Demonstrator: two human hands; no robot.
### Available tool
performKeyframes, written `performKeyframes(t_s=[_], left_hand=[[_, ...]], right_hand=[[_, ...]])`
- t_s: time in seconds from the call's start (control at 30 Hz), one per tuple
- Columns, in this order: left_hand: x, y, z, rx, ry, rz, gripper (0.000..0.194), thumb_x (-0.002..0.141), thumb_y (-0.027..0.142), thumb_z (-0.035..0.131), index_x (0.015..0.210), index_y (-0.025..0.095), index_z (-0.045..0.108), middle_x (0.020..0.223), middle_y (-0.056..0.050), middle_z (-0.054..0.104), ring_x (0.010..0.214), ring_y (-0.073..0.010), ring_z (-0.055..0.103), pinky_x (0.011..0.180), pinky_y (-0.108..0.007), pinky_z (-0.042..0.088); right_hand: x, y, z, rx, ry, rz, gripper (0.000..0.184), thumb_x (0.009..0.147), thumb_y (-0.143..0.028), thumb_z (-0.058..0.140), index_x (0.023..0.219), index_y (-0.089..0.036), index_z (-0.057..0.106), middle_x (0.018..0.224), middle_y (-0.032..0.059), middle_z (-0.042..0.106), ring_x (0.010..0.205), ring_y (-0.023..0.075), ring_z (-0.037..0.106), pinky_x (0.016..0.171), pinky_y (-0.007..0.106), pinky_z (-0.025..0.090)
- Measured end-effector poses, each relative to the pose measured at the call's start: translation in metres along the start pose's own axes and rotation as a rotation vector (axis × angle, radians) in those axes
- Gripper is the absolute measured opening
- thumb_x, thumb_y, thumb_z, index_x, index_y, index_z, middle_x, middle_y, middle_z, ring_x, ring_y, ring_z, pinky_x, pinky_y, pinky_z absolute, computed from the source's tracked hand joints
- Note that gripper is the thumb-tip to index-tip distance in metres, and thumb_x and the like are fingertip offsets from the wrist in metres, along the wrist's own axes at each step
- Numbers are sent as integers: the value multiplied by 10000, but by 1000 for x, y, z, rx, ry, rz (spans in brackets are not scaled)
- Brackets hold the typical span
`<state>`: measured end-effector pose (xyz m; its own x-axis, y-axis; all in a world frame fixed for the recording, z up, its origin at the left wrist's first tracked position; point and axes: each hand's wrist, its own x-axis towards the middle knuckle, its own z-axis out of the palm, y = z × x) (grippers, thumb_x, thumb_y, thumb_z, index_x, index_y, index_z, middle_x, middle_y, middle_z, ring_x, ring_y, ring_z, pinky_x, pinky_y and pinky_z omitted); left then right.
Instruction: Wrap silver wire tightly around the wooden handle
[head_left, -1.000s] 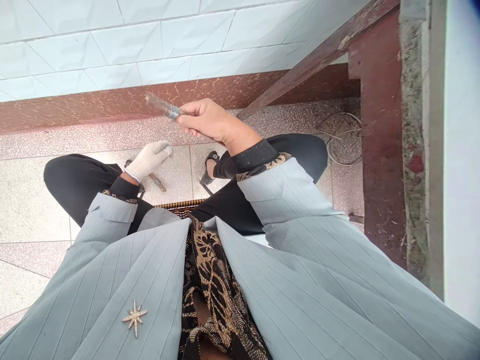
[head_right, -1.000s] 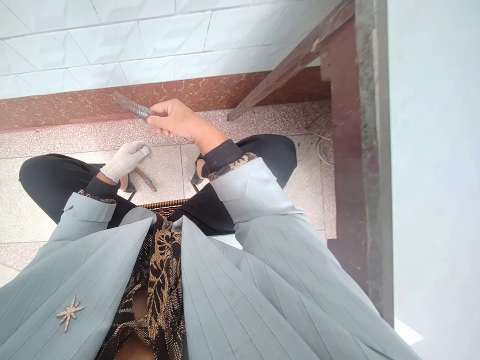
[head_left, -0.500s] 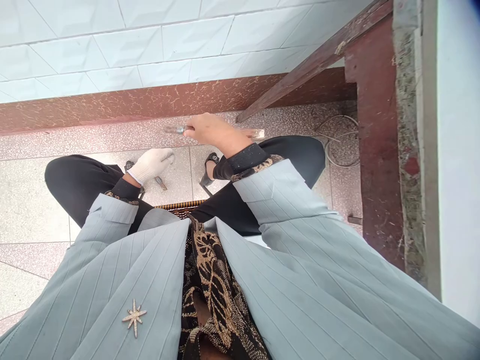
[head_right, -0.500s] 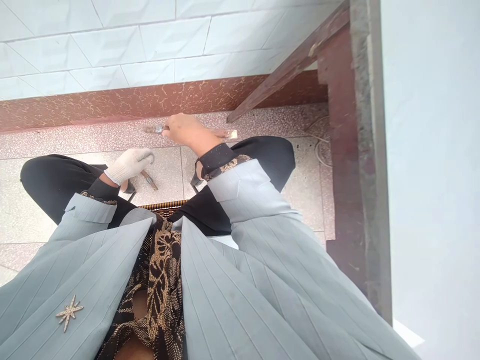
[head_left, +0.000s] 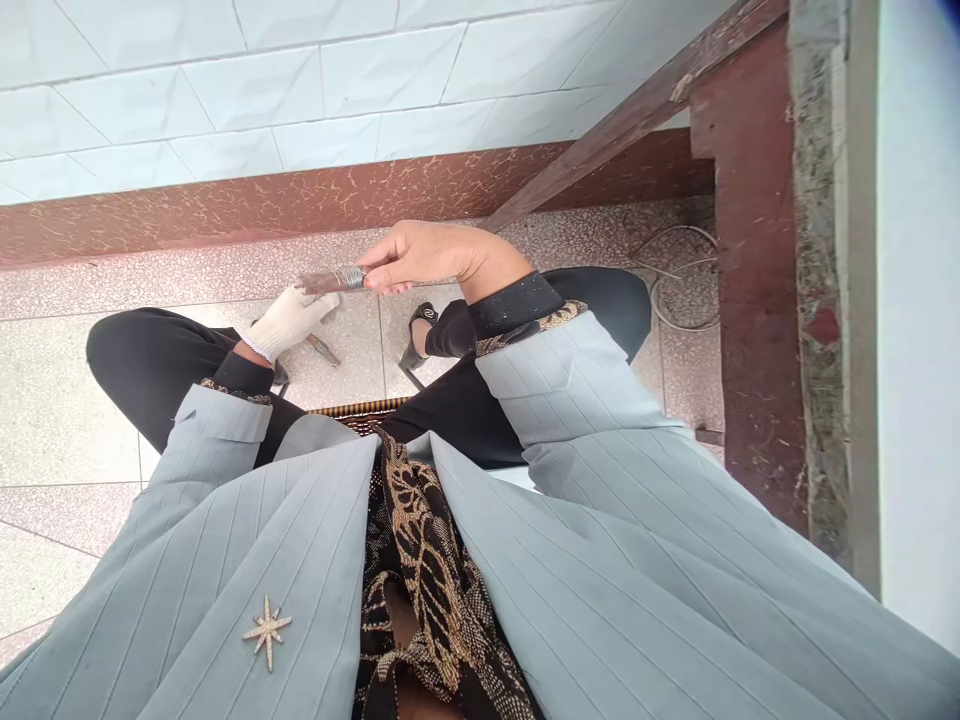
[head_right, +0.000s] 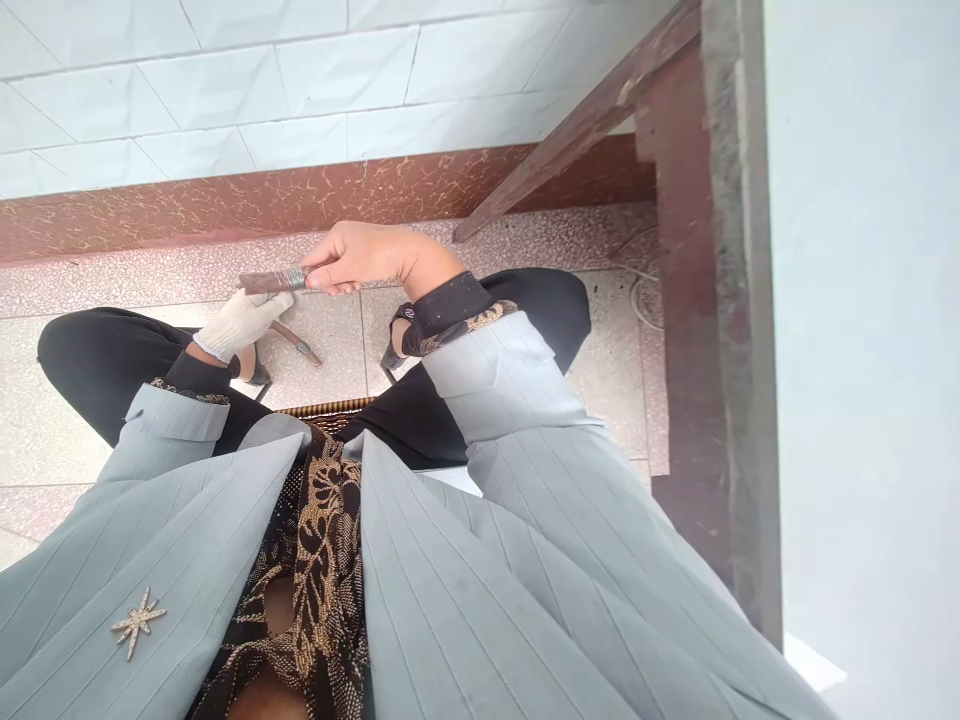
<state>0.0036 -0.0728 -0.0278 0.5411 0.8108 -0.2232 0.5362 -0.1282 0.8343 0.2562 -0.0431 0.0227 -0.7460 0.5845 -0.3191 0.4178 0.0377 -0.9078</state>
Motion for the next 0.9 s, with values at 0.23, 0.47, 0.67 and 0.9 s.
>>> performKeyframes(t_s=[0.23, 0.47, 0.67, 0.9], left_hand=[[-1, 4, 11, 32, -122, -95, 222, 1002, 283, 478, 925, 184, 661, 747, 0, 626, 692, -135, 591, 700, -271, 490], [-11, 16, 12, 41, -287, 30, 298, 958, 393, 502, 892, 181, 701, 716, 8, 612, 669, -142, 566, 682, -274, 478], [-17, 30, 1, 84, -151, 26, 308, 937, 375, 492, 829, 172, 697, 787, -27, 699, 745, -160, 619, 724, -275, 488], [-15, 27, -3, 128, 191, -28, 303, 967, 284, 481, 711, 189, 611, 683, -13, 601, 714, -154, 574, 729, -304, 464]], right_hand=[[-1, -10, 4, 400, 651, -79, 307, 1086, -316, 561, 805, -202, 512, 744, 9, 544, 606, 111, 390, 577, 250, 337], [12, 9, -6, -27, 692, 170, 286, 1022, -274, 591, 758, -193, 517, 741, 46, 555, 642, 145, 456, 628, 298, 361], [16, 29, -9, -494, 476, 355, 297, 1010, -481, 650, 978, -201, 743, 890, 164, 677, 1006, 342, 603, 805, 409, 420], [25, 18, 10, -649, -152, 471, 178, 1002, -263, 706, 980, -122, 811, 762, 77, 668, 792, 215, 602, 758, 333, 369]])
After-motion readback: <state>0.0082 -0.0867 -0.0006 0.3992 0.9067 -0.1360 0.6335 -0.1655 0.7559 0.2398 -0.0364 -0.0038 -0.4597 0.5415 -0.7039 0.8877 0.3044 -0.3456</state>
